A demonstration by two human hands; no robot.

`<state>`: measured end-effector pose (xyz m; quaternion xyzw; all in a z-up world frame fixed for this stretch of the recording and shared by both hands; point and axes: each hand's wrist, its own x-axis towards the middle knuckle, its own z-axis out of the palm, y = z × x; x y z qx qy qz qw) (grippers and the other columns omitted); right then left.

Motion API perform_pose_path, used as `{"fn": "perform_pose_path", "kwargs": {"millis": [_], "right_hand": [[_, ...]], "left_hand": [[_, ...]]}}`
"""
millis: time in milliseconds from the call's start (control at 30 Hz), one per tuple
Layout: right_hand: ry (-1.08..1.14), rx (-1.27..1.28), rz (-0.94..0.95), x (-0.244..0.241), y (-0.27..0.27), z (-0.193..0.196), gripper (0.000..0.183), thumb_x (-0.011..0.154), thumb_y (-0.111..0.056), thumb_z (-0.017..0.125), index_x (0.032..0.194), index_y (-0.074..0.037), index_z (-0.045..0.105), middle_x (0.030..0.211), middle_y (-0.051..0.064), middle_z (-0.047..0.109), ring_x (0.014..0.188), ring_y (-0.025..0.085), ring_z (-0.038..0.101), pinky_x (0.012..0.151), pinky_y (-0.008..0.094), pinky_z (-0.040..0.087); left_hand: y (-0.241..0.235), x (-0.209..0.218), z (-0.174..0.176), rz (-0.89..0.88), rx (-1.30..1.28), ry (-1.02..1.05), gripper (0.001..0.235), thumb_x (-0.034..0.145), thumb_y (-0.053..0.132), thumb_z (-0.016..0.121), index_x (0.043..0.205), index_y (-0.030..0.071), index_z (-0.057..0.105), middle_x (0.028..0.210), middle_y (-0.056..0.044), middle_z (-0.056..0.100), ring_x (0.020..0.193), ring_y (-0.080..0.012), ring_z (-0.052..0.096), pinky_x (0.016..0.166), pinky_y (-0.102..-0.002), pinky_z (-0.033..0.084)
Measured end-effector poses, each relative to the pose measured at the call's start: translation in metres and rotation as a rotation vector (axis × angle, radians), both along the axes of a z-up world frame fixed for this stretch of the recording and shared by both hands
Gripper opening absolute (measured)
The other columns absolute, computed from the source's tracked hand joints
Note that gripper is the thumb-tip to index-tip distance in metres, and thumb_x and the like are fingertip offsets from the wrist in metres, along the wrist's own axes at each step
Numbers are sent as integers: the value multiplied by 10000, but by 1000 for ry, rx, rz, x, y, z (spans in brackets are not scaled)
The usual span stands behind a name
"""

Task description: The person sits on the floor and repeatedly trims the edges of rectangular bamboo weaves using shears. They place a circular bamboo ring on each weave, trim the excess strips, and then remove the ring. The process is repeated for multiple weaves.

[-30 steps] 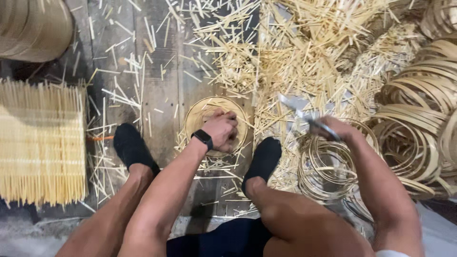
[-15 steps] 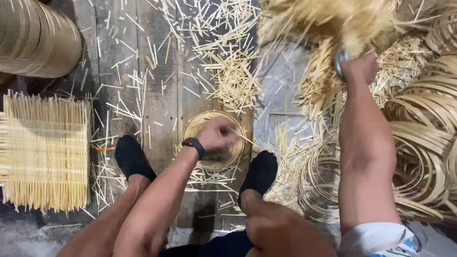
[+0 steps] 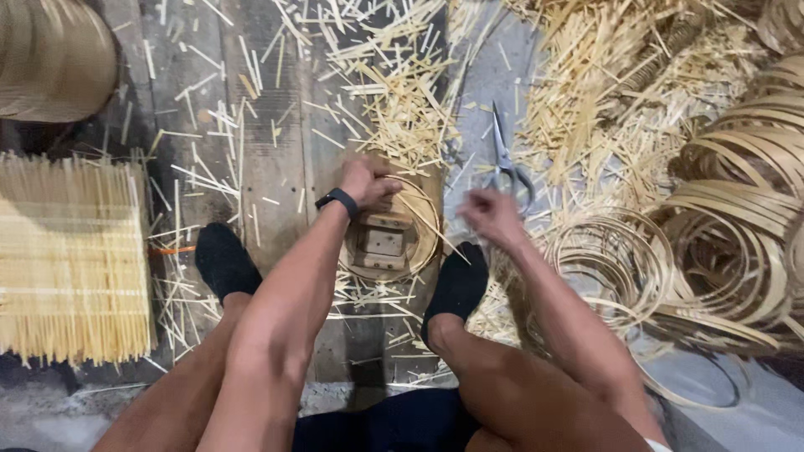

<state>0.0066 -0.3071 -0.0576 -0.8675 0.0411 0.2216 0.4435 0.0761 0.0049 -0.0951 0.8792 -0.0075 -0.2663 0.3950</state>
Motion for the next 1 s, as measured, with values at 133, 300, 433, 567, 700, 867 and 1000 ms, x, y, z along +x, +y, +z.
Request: {"fn": "perform_pose_path", "kwargs": {"millis": [133,300,433,567,700,867,1000], "right_hand": [[353,204,-166,-14,41,-20,256,871,-240,797,980,-17,737,806,54,740,664,105,677,602,258,546],[290,210,-264,-13,50,-52,243,858,-172,836,851,48,735,664,45,693,517,107,607,473,282,487],[275,184,-271,-17,49,-45,235,845,-181,842,884,33,753,673,51,699,518,105,605,478,273,486],[34,44,-243,-30,44,-28,379,814,-179,898,1028,59,696,790,99,716,637,116,644,549,258,534],[503,379,-310,-46,41,-30,339,846,-149,806,1080,47,656,847,106,739,654,140,705,550,283,593],[379,343,-345,-53,44,-42,253,873,-114,795,1022,65,698,839,99,739,645,141,693,550,279,576],[277,218,-336,-61,53,-35,193,900,-107,797,982,58,742,805,116,731,636,135,667,568,271,553]], "left_hand": [[-23,-4,-7,94,-11,-57,458,617,353,940,910,29,801,924,-163,784,876,-282,728,838,-374,569],[-26,-1,-4,123,18,-34,404,621,310,955,867,23,811,854,-146,769,834,-271,724,824,-362,564],[-23,-3,-8,181,-77,-75,337,691,325,883,858,47,791,876,-95,792,815,-252,734,797,-383,553],[9,-27,-22,478,-75,-299,239,926,307,739,974,86,817,916,-144,768,827,-282,719,803,-414,548],[73,-81,-29,492,220,83,337,964,355,787,976,19,810,880,-171,764,774,-286,687,703,-424,547],[84,-111,-27,751,-155,379,362,746,253,896,1015,29,804,876,-81,791,691,-148,681,646,-324,562],[70,-102,-25,806,0,203,320,700,224,928,910,5,826,821,-99,788,696,-157,722,698,-301,590]]}}
